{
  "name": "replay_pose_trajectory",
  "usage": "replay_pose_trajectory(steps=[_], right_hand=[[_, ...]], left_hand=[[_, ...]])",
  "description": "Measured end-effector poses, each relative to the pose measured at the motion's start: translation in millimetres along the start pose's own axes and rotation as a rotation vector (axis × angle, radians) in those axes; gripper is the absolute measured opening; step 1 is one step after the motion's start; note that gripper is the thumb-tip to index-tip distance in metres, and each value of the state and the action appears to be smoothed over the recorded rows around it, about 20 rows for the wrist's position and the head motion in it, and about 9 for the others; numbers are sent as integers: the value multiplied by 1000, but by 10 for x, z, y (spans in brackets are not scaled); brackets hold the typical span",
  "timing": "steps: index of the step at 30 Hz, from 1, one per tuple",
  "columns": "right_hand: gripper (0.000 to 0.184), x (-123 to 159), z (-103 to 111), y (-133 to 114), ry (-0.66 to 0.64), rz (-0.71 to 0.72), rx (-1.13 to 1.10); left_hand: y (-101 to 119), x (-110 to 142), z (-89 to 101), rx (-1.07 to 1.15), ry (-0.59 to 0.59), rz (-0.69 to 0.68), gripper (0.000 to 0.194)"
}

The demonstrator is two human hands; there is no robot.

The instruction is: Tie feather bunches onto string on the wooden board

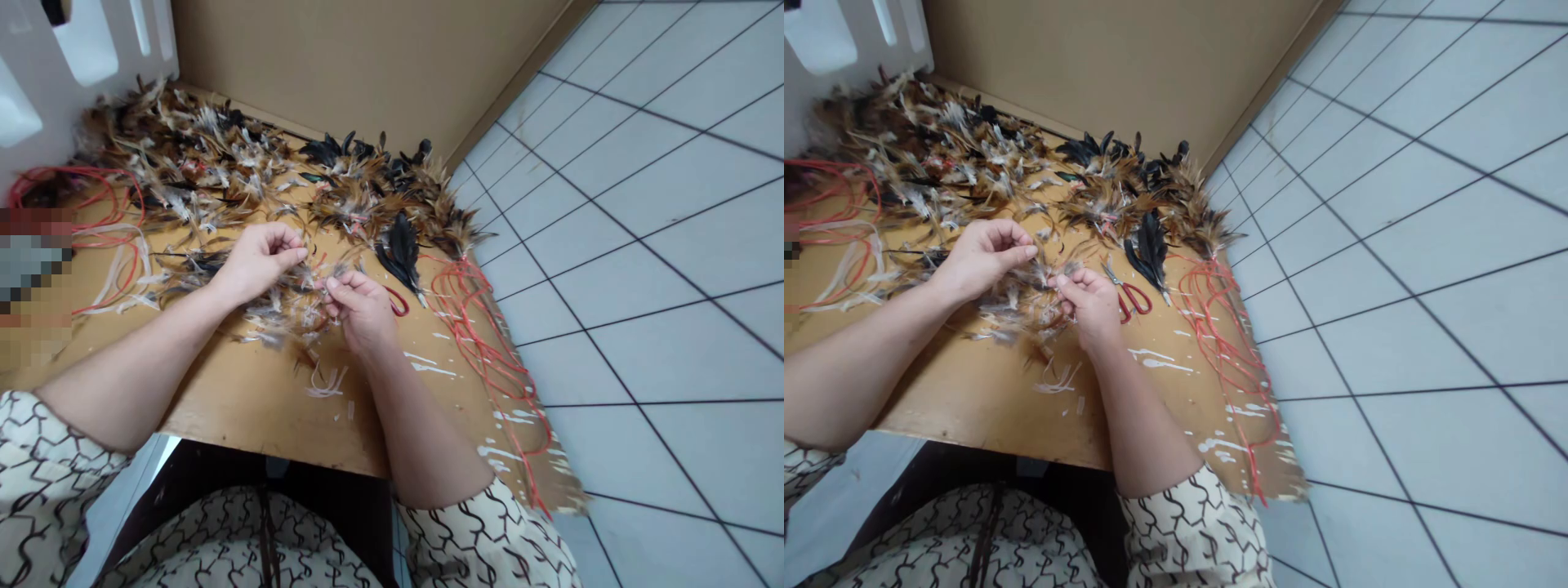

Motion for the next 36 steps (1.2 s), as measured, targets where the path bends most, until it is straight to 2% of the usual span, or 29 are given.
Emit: replay_pose_trajectory(steps=[10, 18, 36], right_hand=[[33, 87, -157, 135, -48, -141, -68], [32, 91, -178, 158, -68, -154, -95], [28, 88, -176, 213, -63, -197, -95]], left_hand=[[132, 94, -98, -94, -9, -119, 8], [127, 115, -163, -140, -39, -153, 8], [128, 143, -160, -156, 3, -158, 7]])
Point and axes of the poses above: each hand's wrist, its own x-axis away from the middle knuckle, its own z-axis out of the back of the hand, y = z × x, the point moved 10 cm from there along -x, towards the middle knuckle, and after that the axes turned 4 degrees about -y, right-handed, at the moved point
